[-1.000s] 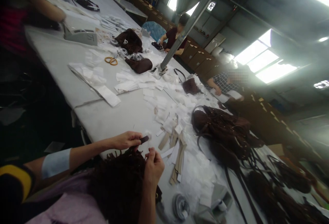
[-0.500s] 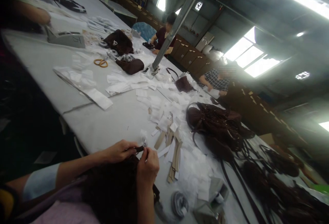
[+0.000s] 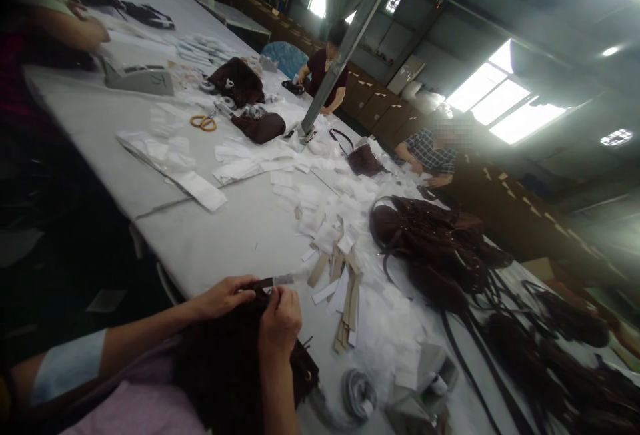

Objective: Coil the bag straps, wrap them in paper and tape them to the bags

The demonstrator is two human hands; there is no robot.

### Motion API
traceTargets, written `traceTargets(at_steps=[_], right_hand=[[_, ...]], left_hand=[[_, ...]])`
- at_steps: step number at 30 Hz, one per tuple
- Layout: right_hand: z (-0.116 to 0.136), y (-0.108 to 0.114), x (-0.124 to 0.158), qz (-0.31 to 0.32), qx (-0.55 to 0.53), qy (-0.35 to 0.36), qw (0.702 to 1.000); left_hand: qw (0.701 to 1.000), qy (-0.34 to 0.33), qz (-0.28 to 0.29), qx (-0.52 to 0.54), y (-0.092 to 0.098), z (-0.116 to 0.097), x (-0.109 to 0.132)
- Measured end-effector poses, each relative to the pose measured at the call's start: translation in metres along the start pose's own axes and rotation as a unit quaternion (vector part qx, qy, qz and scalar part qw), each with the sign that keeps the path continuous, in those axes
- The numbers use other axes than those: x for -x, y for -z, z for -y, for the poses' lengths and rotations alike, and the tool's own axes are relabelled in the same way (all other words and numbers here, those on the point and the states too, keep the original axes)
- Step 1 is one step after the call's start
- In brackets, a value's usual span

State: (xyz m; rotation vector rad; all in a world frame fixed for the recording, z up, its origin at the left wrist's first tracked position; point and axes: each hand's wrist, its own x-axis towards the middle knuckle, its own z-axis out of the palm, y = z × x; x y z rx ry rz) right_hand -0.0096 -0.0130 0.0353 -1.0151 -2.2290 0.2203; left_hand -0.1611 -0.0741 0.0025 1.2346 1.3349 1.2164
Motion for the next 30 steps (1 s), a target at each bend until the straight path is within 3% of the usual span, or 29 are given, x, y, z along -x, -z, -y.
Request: traceTargets(at_steps=[5, 9, 13, 15, 16, 17, 18, 20, 21, 22, 23, 24, 26, 30], right_hand=[[0.009, -0.014, 0.014, 0.037, 0.047, 0.063, 0.996], [0.007, -0.012, 0.019, 0.027, 0.033, 0.017, 0.999], [0.016, -0.018, 0.031, 0.077, -0.048, 0.035, 0.995], [0.018, -0.019, 0.036, 0.098, -0.151, -0.055, 0.982], [0.016, -0.019, 0.037, 0.097, -0.211, -0.142, 0.962], [0.012, -0.017, 0.037, 0.090, -0.277, -0.247, 0.924], [0.006, -0.014, 0.036, 0.081, -0.347, -0.354, 0.865], [-0.006, -0.007, 0.030, 0.072, -0.484, -0.510, 0.708], [-0.012, -0.005, 0.026, 0.076, -0.542, -0.545, 0.635], [-0.017, -0.003, 0.021, 0.081, -0.586, -0.556, 0.583], [-0.022, -0.001, 0.016, 0.082, -0.615, -0.552, 0.557], [-0.025, -0.001, 0.011, 0.071, -0.630, -0.543, 0.550], [-0.032, 0.000, 0.002, 0.024, -0.634, -0.523, 0.569], [-0.042, 0.010, -0.012, -0.068, -0.627, -0.483, 0.607]], left_hand=[[1.000, -0.024, -0.007, -0.001, -0.007, -0.007, -0.003], [0.984, 0.024, 0.010, 0.174, -0.007, -0.006, -0.003], [0.955, 0.081, -0.071, 0.275, -0.016, -0.001, -0.001], [0.954, 0.085, -0.107, 0.268, -0.022, 0.003, 0.001], [0.955, 0.083, -0.113, 0.262, -0.024, 0.005, 0.003], [0.957, 0.079, -0.114, 0.254, -0.026, 0.007, 0.004], [0.961, 0.074, -0.113, 0.243, -0.028, 0.010, 0.006], [0.970, 0.059, -0.100, 0.212, -0.028, 0.014, 0.010], [0.976, 0.050, -0.086, 0.196, -0.028, 0.015, 0.011], [0.980, 0.042, -0.069, 0.180, -0.027, 0.016, 0.013], [0.985, 0.036, -0.049, 0.163, -0.026, 0.017, 0.015], [0.988, 0.030, -0.033, 0.146, -0.025, 0.017, 0.016], [0.994, 0.023, -0.027, 0.106, -0.024, 0.019, 0.019], [0.995, 0.035, -0.086, 0.030, -0.022, 0.029, 0.026]])
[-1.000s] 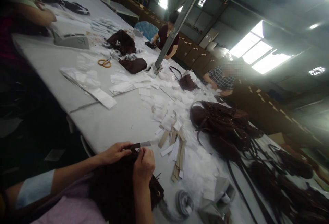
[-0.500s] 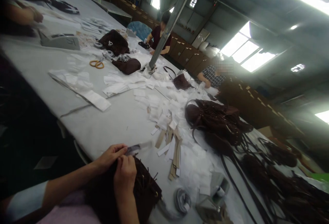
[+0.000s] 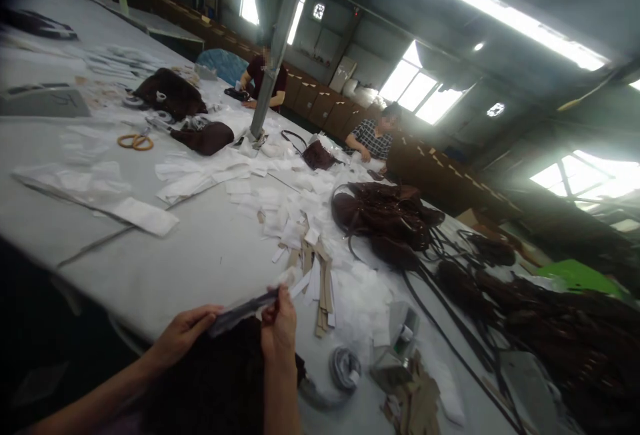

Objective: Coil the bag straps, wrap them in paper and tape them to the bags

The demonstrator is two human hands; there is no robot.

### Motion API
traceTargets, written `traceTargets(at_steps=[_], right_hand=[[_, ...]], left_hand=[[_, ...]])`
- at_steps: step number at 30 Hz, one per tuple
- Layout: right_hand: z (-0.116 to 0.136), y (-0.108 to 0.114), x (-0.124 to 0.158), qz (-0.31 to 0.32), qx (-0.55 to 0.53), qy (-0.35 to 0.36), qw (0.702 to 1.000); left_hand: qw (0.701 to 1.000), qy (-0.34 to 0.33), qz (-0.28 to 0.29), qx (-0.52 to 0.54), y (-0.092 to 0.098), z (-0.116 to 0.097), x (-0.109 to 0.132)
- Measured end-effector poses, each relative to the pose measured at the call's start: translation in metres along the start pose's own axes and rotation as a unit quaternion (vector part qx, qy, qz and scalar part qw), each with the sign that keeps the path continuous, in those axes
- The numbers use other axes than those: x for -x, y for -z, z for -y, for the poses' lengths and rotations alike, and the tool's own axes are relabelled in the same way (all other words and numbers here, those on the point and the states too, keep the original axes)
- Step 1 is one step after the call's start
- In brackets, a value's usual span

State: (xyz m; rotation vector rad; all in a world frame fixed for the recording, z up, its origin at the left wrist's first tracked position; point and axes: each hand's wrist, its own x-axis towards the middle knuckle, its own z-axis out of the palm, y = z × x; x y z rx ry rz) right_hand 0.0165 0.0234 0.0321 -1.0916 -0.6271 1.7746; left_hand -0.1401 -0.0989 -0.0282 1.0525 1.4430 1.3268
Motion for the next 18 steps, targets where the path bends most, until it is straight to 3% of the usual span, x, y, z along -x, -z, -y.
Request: traceTargets(at_steps=[4, 6, 8, 12, 15, 18], right_hand=[[0.016, 0.002, 0.006, -0.010, 0.024, 0.082, 0.996], [0.020, 0.001, 0.011, -0.002, 0.069, 0.128, 0.989], [0.021, -0.002, 0.016, 0.013, 0.113, 0.168, 0.979], [0.026, -0.007, 0.027, 0.033, 0.172, 0.210, 0.962], [0.038, -0.002, 0.037, 0.020, 0.156, 0.215, 0.964], [0.055, 0.007, 0.046, 0.006, 0.119, 0.213, 0.970]], left_hand=[[0.998, 0.018, -0.025, -0.053, 0.012, -0.001, -0.005], [0.996, 0.013, -0.051, -0.066, 0.015, -0.017, -0.016], [0.996, -0.033, -0.045, -0.070, 0.011, -0.043, -0.031], [0.982, -0.144, 0.097, -0.082, -0.020, -0.093, -0.058], [0.969, -0.144, 0.189, -0.072, -0.041, -0.110, -0.062], [0.968, -0.125, 0.205, -0.073, -0.046, -0.113, -0.055]])
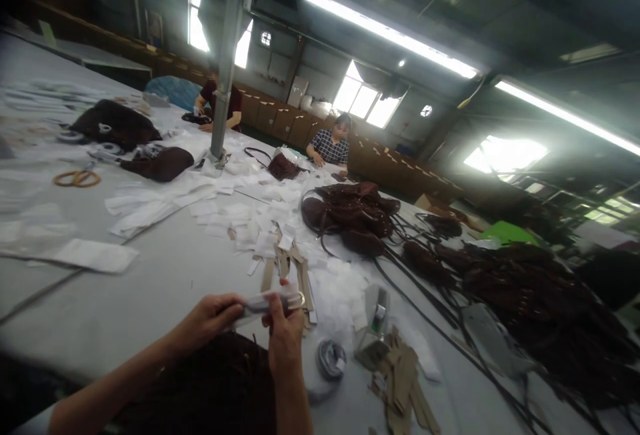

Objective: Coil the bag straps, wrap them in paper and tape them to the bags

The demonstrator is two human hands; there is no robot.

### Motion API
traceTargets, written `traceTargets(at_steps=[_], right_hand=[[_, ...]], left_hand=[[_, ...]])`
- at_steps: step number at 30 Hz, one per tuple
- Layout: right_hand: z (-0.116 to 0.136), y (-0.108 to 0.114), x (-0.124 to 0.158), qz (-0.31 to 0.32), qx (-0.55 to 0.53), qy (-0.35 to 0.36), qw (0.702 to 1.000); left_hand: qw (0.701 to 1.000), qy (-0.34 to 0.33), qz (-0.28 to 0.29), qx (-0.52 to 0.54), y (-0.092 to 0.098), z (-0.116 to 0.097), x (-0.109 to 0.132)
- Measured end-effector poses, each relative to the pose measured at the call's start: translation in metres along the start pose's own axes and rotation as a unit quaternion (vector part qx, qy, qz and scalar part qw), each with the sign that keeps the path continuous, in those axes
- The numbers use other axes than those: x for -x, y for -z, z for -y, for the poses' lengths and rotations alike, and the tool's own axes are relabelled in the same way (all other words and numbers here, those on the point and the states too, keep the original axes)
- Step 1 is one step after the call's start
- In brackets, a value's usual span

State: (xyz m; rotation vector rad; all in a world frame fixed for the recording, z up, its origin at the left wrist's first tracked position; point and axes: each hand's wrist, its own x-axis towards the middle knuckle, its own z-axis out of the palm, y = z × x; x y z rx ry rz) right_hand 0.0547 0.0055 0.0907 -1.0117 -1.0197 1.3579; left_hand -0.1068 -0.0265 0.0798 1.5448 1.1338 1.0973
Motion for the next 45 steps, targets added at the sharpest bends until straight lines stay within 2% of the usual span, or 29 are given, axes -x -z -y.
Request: traceTargets(at_steps=[6, 13, 17, 21, 23, 26, 29, 32, 34, 36, 37, 38, 40, 42, 43, 45], right_hand=[[0.024, 0.015, 0.000, 0.020, 0.102, 0.077, 0.992], [0.042, 0.015, 0.001, -0.023, 0.103, 0.093, 0.990], [0.043, 0.022, 0.000, -0.038, 0.114, 0.095, 0.988], [0.047, 0.030, -0.002, -0.063, 0.171, 0.109, 0.977], [0.051, 0.032, 0.000, -0.063, 0.197, 0.122, 0.971], [0.059, 0.027, 0.004, -0.045, 0.228, 0.137, 0.963], [0.064, 0.018, 0.007, -0.009, 0.246, 0.147, 0.958], [0.068, 0.014, 0.006, 0.030, 0.247, 0.152, 0.957], [0.073, 0.018, 0.005, 0.032, 0.266, 0.154, 0.951], [0.076, 0.026, 0.005, -0.003, 0.326, 0.200, 0.924], [0.077, 0.030, 0.006, -0.016, 0.370, 0.242, 0.897], [0.076, 0.032, 0.009, -0.014, 0.418, 0.292, 0.860], [0.069, 0.033, 0.014, 0.039, 0.514, 0.379, 0.769], [0.057, 0.027, 0.019, 0.092, 0.600, 0.411, 0.680], [0.050, 0.024, 0.020, 0.098, 0.639, 0.408, 0.645], [0.037, 0.020, 0.019, 0.076, 0.695, 0.381, 0.605]], left_hand=[[1.000, 0.023, -0.015, 0.003, 0.005, -0.002, 0.009], [0.998, 0.003, 0.059, -0.032, 0.026, -0.003, 0.009], [0.993, 0.022, 0.112, -0.027, 0.029, 0.015, 0.024], [0.996, 0.061, 0.063, -0.023, 0.027, 0.043, 0.041], [0.995, 0.078, 0.059, -0.031, 0.031, 0.048, 0.044], [0.996, 0.062, 0.040, -0.055, 0.038, 0.031, 0.036], [0.998, 0.001, 0.020, -0.067, 0.037, -0.009, 0.016], [0.994, -0.027, 0.095, -0.056, 0.025, -0.044, -0.005], [0.991, -0.017, 0.123, -0.044, 0.017, -0.054, -0.016], [0.995, 0.000, 0.095, -0.041, 0.011, -0.053, -0.022], [0.997, 0.008, 0.070, -0.044, 0.009, -0.051, -0.024], [0.997, 0.015, 0.050, -0.049, 0.007, -0.048, -0.025], [0.997, 0.022, 0.041, -0.056, 0.003, -0.046, -0.027], [0.996, 0.010, 0.072, -0.049, 0.000, -0.048, -0.027], [0.995, 0.000, 0.092, -0.042, -0.001, -0.050, -0.027], [0.991, -0.007, 0.134, -0.028, 0.000, -0.053, -0.025]])
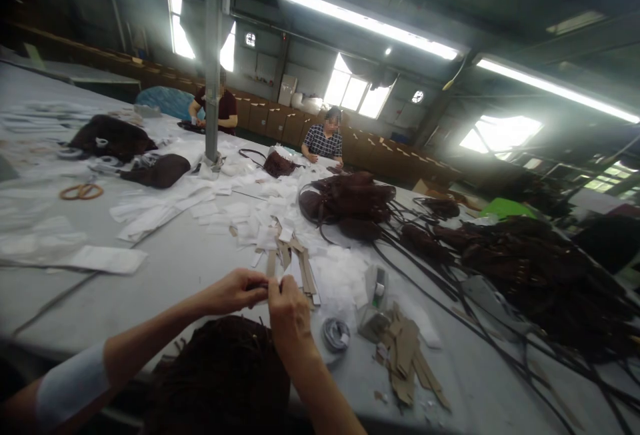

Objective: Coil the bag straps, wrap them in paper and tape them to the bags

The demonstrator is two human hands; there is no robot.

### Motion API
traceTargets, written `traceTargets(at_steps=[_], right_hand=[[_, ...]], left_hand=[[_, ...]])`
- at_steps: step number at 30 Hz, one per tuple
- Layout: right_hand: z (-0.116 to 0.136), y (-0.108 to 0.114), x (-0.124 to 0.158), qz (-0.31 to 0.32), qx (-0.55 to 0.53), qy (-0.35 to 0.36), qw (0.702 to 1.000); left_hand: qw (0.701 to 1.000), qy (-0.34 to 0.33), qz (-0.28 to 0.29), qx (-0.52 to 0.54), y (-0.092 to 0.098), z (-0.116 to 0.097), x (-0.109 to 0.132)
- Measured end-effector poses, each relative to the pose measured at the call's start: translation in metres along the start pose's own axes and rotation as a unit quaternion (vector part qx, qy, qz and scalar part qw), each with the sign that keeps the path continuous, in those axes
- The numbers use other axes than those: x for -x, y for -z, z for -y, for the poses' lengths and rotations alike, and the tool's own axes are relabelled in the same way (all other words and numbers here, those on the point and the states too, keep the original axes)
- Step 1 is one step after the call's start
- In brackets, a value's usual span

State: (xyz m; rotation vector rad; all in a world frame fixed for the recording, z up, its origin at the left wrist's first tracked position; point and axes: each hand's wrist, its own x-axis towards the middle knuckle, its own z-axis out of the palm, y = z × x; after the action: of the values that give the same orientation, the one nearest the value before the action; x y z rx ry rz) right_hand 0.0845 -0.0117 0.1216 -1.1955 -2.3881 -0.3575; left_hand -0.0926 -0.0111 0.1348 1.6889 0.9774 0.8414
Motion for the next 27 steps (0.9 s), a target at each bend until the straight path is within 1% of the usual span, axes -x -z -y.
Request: traceTargets(at_steps=[2, 3, 4, 5, 7, 8, 9, 11, 13, 15, 18, 21, 24, 27], right_hand=[[-0.001, -0.010, 0.001, 0.020, 0.002, -0.049, 0.999], [-0.004, -0.014, 0.001, 0.031, -0.032, -0.077, 0.996], [-0.007, -0.017, 0.002, 0.038, -0.097, -0.115, 0.988], [-0.010, -0.020, 0.002, 0.042, -0.179, -0.158, 0.970], [-0.013, -0.025, 0.003, 0.038, -0.337, -0.236, 0.910], [-0.012, -0.028, 0.003, 0.032, -0.391, -0.268, 0.880], [-0.011, -0.032, 0.003, 0.028, -0.425, -0.294, 0.856], [-0.004, -0.042, 0.002, 0.027, -0.462, -0.331, 0.822], [0.004, -0.054, 0.000, 0.029, -0.516, -0.368, 0.773], [0.013, -0.066, -0.003, 0.028, -0.574, -0.401, 0.713], [0.027, -0.083, -0.007, 0.015, -0.648, -0.443, 0.620], [0.042, -0.094, -0.008, 0.019, -0.699, -0.466, 0.541], [0.053, -0.097, -0.004, 0.051, -0.735, -0.467, 0.489], [0.057, -0.097, -0.001, 0.074, -0.757, -0.459, 0.459]], left_hand=[[0.999, 0.015, 0.039, 0.001, 0.004, 0.003, 0.005], [0.998, 0.027, 0.054, -0.002, 0.007, 0.007, 0.008], [0.997, 0.041, 0.068, -0.006, 0.011, 0.013, 0.011], [0.996, 0.051, 0.077, -0.012, 0.014, 0.020, 0.015], [0.995, 0.061, 0.076, -0.025, 0.020, 0.036, 0.021], [0.995, 0.063, 0.070, -0.032, 0.022, 0.045, 0.023], [0.995, 0.063, 0.060, -0.040, 0.024, 0.053, 0.024], [0.996, 0.062, 0.039, -0.049, 0.026, 0.067, 0.027], [0.997, 0.061, 0.019, -0.049, 0.026, 0.078, 0.028], [0.997, 0.058, 0.000, -0.041, 0.025, 0.085, 0.028], [0.998, 0.046, -0.032, -0.013, 0.022, 0.090, 0.028], [0.997, 0.013, -0.068, 0.039, 0.018, 0.089, 0.027], [0.991, -0.002, -0.097, 0.094, 0.013, 0.086, 0.025], [0.981, 0.023, -0.152, 0.118, 0.007, 0.083, 0.024]])
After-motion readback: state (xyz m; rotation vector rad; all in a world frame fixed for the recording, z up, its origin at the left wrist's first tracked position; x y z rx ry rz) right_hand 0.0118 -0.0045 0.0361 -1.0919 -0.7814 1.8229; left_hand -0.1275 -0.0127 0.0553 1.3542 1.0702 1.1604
